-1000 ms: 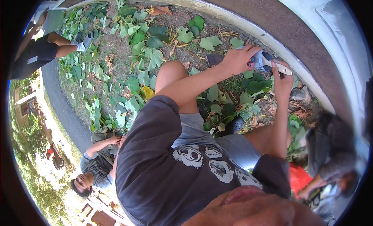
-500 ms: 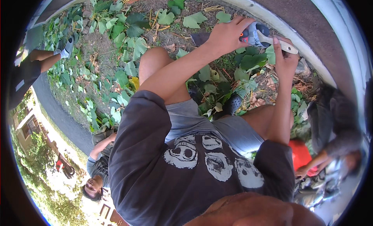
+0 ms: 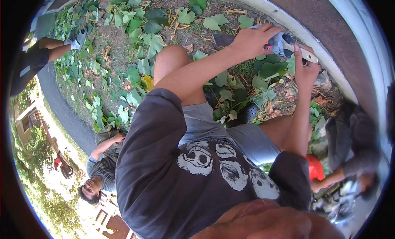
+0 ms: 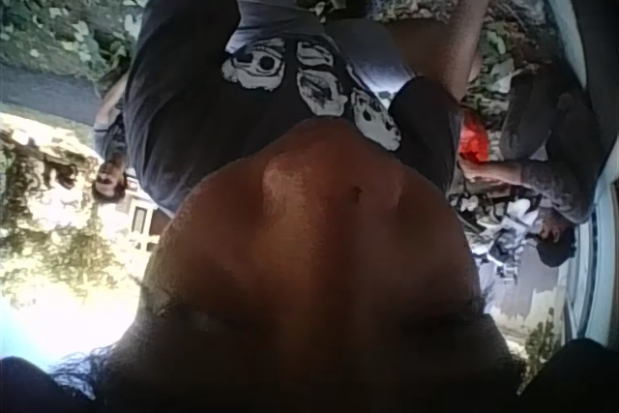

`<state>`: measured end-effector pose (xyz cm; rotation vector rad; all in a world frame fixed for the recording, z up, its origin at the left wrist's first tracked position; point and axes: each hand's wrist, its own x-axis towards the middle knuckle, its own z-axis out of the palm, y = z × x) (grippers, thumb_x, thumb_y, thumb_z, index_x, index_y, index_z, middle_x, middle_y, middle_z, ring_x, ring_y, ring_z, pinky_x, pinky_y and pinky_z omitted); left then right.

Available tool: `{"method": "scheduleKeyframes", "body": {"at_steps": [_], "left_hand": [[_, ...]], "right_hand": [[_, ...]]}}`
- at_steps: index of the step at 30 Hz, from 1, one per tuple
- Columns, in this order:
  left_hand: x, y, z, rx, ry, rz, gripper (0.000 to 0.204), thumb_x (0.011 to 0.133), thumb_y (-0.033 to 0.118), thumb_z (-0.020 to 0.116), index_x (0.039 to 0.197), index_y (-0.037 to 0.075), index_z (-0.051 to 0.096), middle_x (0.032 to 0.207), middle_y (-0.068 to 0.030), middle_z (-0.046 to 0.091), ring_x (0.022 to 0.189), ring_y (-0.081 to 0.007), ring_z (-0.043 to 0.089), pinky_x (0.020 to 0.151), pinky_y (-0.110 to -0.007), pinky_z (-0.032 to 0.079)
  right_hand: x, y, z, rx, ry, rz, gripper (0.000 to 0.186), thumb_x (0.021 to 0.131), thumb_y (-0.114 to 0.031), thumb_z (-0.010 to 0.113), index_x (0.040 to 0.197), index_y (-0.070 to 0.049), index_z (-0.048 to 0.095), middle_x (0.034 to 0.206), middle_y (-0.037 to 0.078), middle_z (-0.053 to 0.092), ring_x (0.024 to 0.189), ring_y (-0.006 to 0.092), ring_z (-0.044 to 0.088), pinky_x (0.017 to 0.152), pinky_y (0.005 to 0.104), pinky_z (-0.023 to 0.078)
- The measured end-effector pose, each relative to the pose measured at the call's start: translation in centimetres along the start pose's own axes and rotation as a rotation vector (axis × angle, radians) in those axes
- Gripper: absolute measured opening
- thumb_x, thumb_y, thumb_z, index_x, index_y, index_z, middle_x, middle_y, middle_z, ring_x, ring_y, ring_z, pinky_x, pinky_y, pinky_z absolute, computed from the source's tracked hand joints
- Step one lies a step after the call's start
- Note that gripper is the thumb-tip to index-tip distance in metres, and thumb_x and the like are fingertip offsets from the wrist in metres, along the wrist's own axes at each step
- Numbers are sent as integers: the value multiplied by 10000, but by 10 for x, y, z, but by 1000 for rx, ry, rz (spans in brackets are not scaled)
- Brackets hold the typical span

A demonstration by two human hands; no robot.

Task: The person paints the exterior wall of a building using a brush and a small container of paint.

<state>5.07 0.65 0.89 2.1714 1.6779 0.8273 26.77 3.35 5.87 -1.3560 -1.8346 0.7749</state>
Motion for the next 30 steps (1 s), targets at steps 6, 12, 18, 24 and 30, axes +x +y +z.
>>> {"method": "scheduleKeyframes", "body": {"at_steps": [6, 12, 18, 24, 30], "left_hand": [[-2, 1, 0, -8, 4, -2, 812, 706, 341, 913, 1421, 232, 544, 1253, -12, 639, 900, -269, 755, 705, -400, 643], [-1, 0, -2, -37, 2, -17, 819, 710, 338, 911, 1430, 230, 537, 1260, -18, 636, 909, -279, 754, 712, -407, 642], [-2, 6, -10, -62, -66, -50, 782, 742, 329, 902, 1421, 188, 541, 1246, -71, 639, 980, -301, 747, 767, -420, 631], [-5, 4, -8, -59, -86, -65, 797, 750, 345, 902, 1437, 186, 529, 1275, -89, 634, 965, -315, 751, 775, -430, 631], [-9, -4, -6, -61, -92, -69, 820, 739, 339, 909, 1447, 190, 522, 1280, -95, 632, 989, -326, 746, 778, -439, 629]], "right_hand": [[0, -1, 1, -4, 3, 71, 193, 1019, -210, 737, 1101, -37, 759, 852, -2, 717, 771, 41, 600, 679, 213, 470], [4, 16, 4, 143, 29, 61, 202, 1020, -227, 740, 1082, -35, 750, 855, -1, 704, 788, 56, 592, 711, 235, 482], [2, 16, 2, 211, -30, 139, 228, 1041, -233, 709, 1129, -23, 728, 880, 21, 690, 840, 67, 600, 753, 244, 490], [0, 13, 5, 118, -61, 78, 192, 1025, -211, 729, 1096, -33, 723, 824, -18, 678, 732, 34, 537, 628, 221, 424], [-2, 10, 3, 153, -48, 121, 215, 1037, -225, 715, 1107, -21, 715, 875, 0, 680, 807, 58, 570, 716, 236, 462]]}}
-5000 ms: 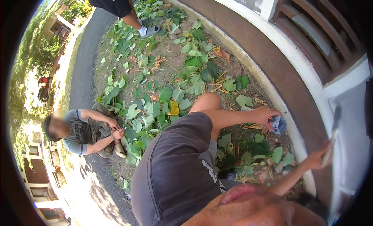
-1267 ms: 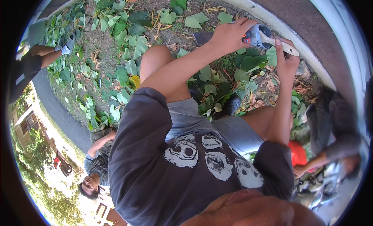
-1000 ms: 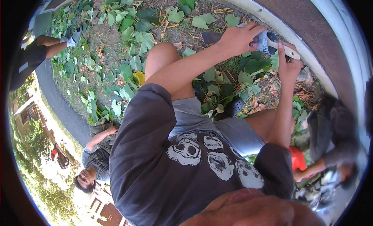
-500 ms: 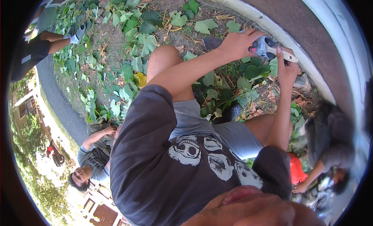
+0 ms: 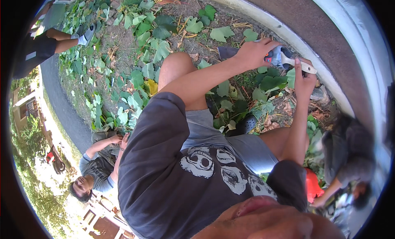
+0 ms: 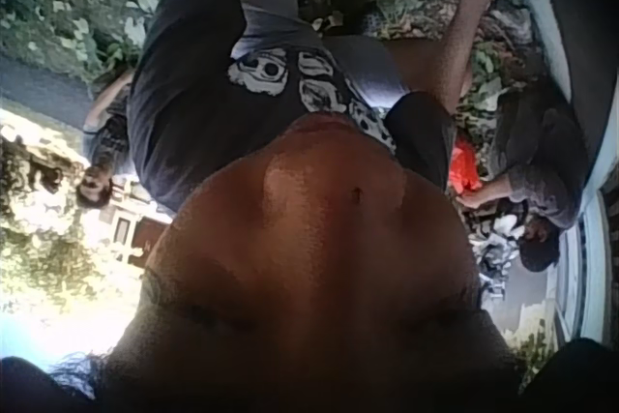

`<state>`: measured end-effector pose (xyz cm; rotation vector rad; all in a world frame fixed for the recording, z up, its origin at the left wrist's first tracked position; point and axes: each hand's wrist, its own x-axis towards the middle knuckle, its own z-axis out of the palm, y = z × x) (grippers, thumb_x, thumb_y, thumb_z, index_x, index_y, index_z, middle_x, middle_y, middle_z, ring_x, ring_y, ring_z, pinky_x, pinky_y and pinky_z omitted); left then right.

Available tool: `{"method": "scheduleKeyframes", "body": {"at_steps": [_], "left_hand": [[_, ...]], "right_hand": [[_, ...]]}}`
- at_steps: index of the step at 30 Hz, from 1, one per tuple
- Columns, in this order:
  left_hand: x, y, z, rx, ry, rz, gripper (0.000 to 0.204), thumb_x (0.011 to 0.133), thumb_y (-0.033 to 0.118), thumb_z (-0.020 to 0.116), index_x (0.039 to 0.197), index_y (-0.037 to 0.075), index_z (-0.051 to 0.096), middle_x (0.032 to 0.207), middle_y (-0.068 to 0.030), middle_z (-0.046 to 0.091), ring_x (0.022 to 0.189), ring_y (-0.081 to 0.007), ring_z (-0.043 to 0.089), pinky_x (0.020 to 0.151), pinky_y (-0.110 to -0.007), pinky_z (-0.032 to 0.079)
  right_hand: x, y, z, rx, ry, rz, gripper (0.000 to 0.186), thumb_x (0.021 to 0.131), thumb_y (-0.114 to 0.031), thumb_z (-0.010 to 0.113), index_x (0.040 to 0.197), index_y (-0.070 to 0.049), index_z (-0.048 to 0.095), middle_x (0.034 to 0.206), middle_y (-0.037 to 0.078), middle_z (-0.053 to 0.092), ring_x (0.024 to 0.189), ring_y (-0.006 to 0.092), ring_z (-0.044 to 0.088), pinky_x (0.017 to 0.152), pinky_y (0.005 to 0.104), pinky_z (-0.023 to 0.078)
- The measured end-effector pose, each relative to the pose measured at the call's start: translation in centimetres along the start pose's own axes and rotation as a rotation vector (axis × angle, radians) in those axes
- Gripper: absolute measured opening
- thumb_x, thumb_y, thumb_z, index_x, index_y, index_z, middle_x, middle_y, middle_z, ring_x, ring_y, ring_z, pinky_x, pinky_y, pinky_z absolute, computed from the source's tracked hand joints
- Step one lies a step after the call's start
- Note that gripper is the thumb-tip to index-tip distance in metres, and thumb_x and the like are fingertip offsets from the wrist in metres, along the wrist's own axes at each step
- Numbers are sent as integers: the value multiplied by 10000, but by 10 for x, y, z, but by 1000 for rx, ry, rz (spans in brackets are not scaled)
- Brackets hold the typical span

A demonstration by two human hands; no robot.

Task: The person paints the exterior wall of a building using a brush and a small container of paint.

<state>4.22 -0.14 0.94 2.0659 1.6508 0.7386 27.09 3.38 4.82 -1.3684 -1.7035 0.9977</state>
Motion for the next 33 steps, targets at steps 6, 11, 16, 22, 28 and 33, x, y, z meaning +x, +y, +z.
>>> {"method": "scheduleKeyframes", "body": {"at_steps": [6, 11, 16, 22, 28, 33], "left_hand": [[4, -4, -1, 34, 1, -12, 785, 752, 326, 898, 1432, 188, 532, 1265, -88, 630, 1002, -322, 741, 780, -439, 632], [4, -4, 4, 45, 10, 0, 753, 775, 310, 878, 1431, 191, 528, 1256, -78, 628, 1003, -313, 740, 773, -442, 635], [2, -9, -1, 64, -12, -54, 780, 761, 289, 885, 1439, 203, 509, 1256, -62, 627, 998, -311, 737, 758, -435, 639], [4, -16, 6, 64, 28, -56, 804, 737, 309, 905, 1438, 253, 514, 1214, -42, 637, 871, -325, 742, 708, -438, 630], [5, -17, 3, 66, 1, -61, 796, 748, 274, 892, 1445, 219, 510, 1222, -70, 636, 942, -328, 739, 732, -444, 635], [7, -18, 2, 66, -7, -88, 782, 752, 286, 891, 1430, 211, 507, 1210, -70, 638, 907, -346, 742, 720, -452, 629]], "right_hand": [[-3, -16, -4, -95, 147, -138, 191, 1025, -213, 728, 1066, -26, 737, 852, 2, 708, 773, 42, 580, 678, 226, 466], [-4, -20, -13, -178, 211, -184, 182, 1021, -212, 731, 1061, -35, 742, 826, -3, 707, 758, 39, 593, 676, 228, 479], [4, -15, -20, -214, 219, -69, 241, 1037, -263, 712, 1090, -28, 722, 856, 24, 697, 799, 80, 608, 713, 261, 486], [12, -9, -33, -74, 258, -83, 219, 1026, -260, 733, 1053, -43, 721, 829, 12, 695, 707, 56, 590, 632, 243, 465], [15, -1, -44, -101, 267, -37, 224, 1035, -242, 726, 1086, -24, 711, 847, -15, 634, 757, 51, 538, 660, 234, 434], [17, -5, -49, -88, 317, -20, 240, 1033, -269, 725, 1062, -31, 719, 798, -6, 658, 715, 39, 540, 639, 224, 438]]}}
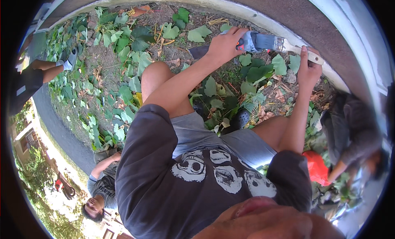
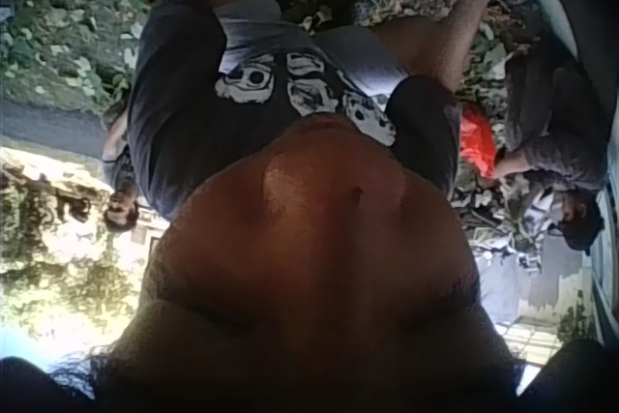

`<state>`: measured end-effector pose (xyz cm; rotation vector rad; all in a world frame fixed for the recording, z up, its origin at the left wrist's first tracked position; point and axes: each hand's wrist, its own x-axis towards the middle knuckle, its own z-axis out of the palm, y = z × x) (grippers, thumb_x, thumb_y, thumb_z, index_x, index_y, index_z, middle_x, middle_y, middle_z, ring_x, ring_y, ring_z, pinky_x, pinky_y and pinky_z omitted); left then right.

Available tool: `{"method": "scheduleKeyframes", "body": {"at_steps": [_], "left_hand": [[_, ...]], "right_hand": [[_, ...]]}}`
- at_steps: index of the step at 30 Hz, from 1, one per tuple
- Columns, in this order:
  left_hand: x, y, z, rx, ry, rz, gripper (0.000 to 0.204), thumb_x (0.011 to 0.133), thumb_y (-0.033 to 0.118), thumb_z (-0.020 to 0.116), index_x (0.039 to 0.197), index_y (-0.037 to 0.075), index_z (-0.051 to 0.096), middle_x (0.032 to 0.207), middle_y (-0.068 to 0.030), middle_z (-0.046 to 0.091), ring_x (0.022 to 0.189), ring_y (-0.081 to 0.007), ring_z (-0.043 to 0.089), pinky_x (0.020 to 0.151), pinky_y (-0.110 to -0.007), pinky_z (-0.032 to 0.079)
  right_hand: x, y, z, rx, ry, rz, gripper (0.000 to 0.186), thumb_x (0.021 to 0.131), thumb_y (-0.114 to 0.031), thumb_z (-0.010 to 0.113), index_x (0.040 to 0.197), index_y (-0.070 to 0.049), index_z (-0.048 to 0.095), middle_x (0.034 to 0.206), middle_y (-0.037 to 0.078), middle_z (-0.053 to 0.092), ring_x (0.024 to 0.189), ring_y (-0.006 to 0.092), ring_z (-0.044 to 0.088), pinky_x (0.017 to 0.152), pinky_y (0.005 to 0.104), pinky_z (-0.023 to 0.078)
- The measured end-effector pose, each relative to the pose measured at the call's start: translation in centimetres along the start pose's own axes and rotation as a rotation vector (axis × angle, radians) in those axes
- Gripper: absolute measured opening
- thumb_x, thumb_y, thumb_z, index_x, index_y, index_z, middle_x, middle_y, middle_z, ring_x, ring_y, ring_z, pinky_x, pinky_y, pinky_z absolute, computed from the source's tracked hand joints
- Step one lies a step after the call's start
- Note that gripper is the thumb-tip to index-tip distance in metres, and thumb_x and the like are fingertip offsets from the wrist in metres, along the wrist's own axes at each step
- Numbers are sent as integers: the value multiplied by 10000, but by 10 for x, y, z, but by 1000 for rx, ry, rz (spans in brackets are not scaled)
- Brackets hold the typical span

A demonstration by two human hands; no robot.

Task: The person paints the exterior wall of a building using a brush and a small container of paint.

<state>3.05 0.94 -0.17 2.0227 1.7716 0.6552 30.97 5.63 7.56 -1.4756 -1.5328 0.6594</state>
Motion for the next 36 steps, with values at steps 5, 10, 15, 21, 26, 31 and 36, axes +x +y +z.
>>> {"method": "scheduleKeyframes", "body": {"at_steps": [5, 10, 15, 21, 26, 31, 36], "left_hand": [[-1, -7, 3, -4, 14, -16, 795, 749, 308, 897, 1433, 219, 501, 1204, -77, 640, 887, -357, 743, 719, -459, 627], [3, -12, 3, -35, 24, -25, 810, 744, 329, 903, 1439, 225, 500, 1219, -78, 642, 883, -360, 744, 724, -461, 627], [4, -14, 4, -48, 74, -7, 834, 732, 348, 910, 1446, 225, 497, 1241, -66, 644, 895, -349, 744, 736, -457, 626], [4, -11, 1, -43, 30, -25, 836, 734, 356, 908, 1448, 236, 490, 1228, -66, 643, 894, -344, 743, 734, -450, 626], [3, -13, 2, -55, 28, -8, 838, 736, 361, 906, 1452, 243, 488, 1223, -65, 646, 893, -340, 744, 733, -449, 627], [3, -11, 1, -77, 23, 32, 842, 734, 367, 908, 1457, 249, 494, 1240, -56, 650, 904, -334, 745, 741, -445, 631], [4, -13, 4, -100, 6, 80, 856, 732, 390, 909, 1468, 263, 491, 1273, -40, 642, 927, -319, 747, 757, -431, 638]], "right_hand": [[6, 2, -17, 97, 53, 98, 244, 1035, -249, 719, 1061, -7, 707, 778, 21, 657, 684, 49, 570, 587, 237, 420], [21, 23, -34, 612, 3, 169, 210, 1056, -185, 669, 1133, 11, 667, 882, 105, 726, 721, 173, 702, 681, 300, 493], [22, 30, -30, 737, -120, 255, 212, 1077, -149, 617, 1210, 15, 631, 1110, 194, 723, 895, 281, 743, 835, 361, 563], [22, 40, -25, 929, -290, 205, 197, 1062, -147, 585, 1187, 1, 616, 1241, 269, 686, 1053, 303, 722, 953, 395, 537], [23, 43, -21, 1006, -336, 208, 185, 1051, -190, 548, 1116, -20, 584, 1185, 244, 679, 1046, 279, 672, 968, 396, 518], [24, 47, -20, 975, -351, 183, 174, 1047, -182, 506, 1102, -30, 570, 1126, 211, 680, 1062, 267, 625, 928, 393, 494], [22, 38, -17, 935, -371, 183, 178, 1015, -184, 522, 1092, -37, 585, 1098, 197, 667, 1010, 260, 593, 942, 384, 461]]}}
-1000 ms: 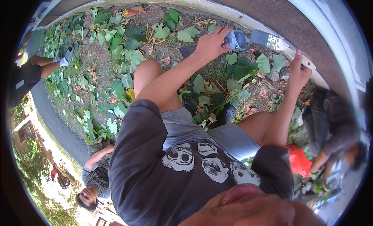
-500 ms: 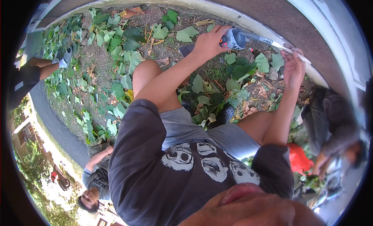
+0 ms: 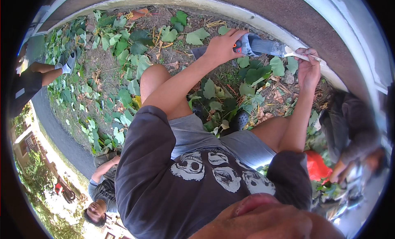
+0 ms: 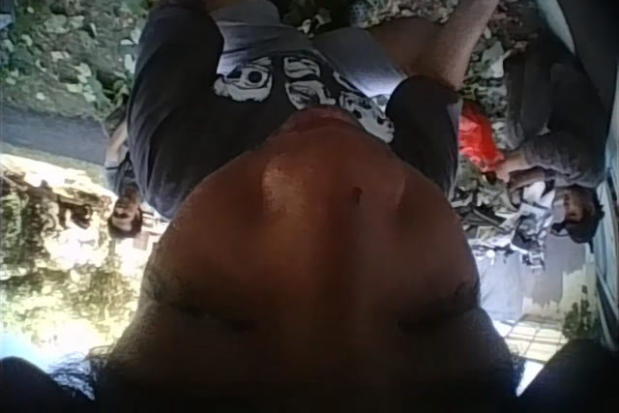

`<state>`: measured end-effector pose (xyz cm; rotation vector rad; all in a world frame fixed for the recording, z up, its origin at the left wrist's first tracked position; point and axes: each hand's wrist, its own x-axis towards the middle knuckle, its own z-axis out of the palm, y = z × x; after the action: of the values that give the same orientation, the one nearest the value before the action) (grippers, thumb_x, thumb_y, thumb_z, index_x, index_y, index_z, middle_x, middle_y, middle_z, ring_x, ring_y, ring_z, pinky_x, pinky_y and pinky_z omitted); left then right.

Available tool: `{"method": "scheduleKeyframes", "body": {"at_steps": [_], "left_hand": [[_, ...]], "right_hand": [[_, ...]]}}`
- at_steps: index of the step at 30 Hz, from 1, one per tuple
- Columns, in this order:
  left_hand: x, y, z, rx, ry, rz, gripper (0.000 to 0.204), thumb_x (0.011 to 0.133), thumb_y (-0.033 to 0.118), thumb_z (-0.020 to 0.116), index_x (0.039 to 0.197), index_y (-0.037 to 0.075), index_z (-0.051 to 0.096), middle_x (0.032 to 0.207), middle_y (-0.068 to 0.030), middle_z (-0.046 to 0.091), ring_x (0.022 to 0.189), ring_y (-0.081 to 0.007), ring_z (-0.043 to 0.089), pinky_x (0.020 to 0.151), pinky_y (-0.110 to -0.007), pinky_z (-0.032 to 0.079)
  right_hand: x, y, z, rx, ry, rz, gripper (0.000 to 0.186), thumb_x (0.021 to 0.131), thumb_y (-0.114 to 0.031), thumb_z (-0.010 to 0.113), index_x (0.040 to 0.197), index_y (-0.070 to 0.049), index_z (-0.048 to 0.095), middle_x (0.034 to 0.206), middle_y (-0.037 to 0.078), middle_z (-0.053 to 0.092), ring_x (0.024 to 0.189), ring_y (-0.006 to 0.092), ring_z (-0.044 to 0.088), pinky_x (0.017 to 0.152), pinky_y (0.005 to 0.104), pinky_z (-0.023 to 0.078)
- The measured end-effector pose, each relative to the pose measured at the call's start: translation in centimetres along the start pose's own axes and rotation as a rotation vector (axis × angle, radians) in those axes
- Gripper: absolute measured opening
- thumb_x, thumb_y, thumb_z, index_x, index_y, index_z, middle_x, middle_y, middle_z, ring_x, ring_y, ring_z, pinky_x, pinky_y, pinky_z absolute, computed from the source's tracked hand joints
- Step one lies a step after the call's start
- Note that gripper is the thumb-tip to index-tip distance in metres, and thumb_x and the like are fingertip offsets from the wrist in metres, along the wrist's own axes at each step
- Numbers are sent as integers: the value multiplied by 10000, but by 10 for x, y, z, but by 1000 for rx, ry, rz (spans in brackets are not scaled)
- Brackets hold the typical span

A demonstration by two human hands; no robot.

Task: The person paints the exterior wall of a building using a brush and a small container of paint.

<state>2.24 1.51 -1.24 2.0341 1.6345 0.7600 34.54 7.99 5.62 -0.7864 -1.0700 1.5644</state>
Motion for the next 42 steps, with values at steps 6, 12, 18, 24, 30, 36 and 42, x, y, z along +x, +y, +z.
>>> {"method": "scheduleKeyframes", "body": {"at_steps": [6, 12, 18, 24, 30, 36, 42], "left_hand": [[-1, 1, 3, -2, -3, 52, 849, 737, 408, 906, 1465, 272, 492, 1294, -25, 625, 931, -310, 745, 747, -435, 638], [0, 2, 2, 5, -46, 34, 838, 738, 419, 907, 1454, 263, 500, 1285, -17, 617, 911, -308, 745, 738, -437, 640], [0, 2, 5, 19, -33, 59, 825, 742, 412, 906, 1445, 244, 509, 1281, -25, 624, 915, -308, 746, 737, -436, 638], [0, 3, 5, 10, -75, 48, 821, 736, 398, 908, 1442, 243, 517, 1251, -23, 630, 935, -293, 744, 751, -430, 634], [1, 7, 4, 33, -91, 29, 810, 735, 377, 908, 1435, 241, 523, 1246, -20, 631, 937, -288, 744, 754, -428, 634], [2, 7, 3, 24, -94, 20, 800, 731, 336, 912, 1425, 236, 527, 1245, -24, 633, 950, -293, 744, 763, -431, 637], [2, 6, 5, 33, -93, 15, 799, 734, 342, 910, 1428, 234, 527, 1266, -26, 633, 975, -303, 741, 775, -431, 637]], "right_hand": [[-2, 1, 7, -59, -55, 21, 167, 1004, -177, 532, 1099, -45, 572, 1121, 202, 670, 1025, 267, 591, 956, 400, 452], [-1, 3, 5, -158, -75, 48, 129, 998, -134, 511, 1069, -40, 563, 1108, 211, 671, 1067, 285, 611, 928, 412, 481], [1, 2, -8, -218, -87, 43, 125, 994, -103, 481, 1056, -28, 559, 1067, 200, 657, 1064, 291, 617, 904, 412, 502], [0, 2, -6, -255, -38, 48, 116, 959, -52, 461, 1018, -12, 553, 1032, 209, 665, 1002, 286, 632, 871, 409, 526], [1, -1, -12, -282, -1, 43, 115, 956, -56, 453, 1005, -16, 549, 1025, 206, 666, 976, 275, 626, 861, 414, 529], [1, -3, -20, -255, 2, 28, 117, 956, -65, 457, 1011, -20, 550, 1026, 202, 664, 975, 273, 624, 856, 410, 526], [1, -5, -30, -254, 30, 22, 101, 977, -89, 486, 1032, -26, 543, 1012, 183, 629, 991, 270, 591, 875, 396, 488]]}}
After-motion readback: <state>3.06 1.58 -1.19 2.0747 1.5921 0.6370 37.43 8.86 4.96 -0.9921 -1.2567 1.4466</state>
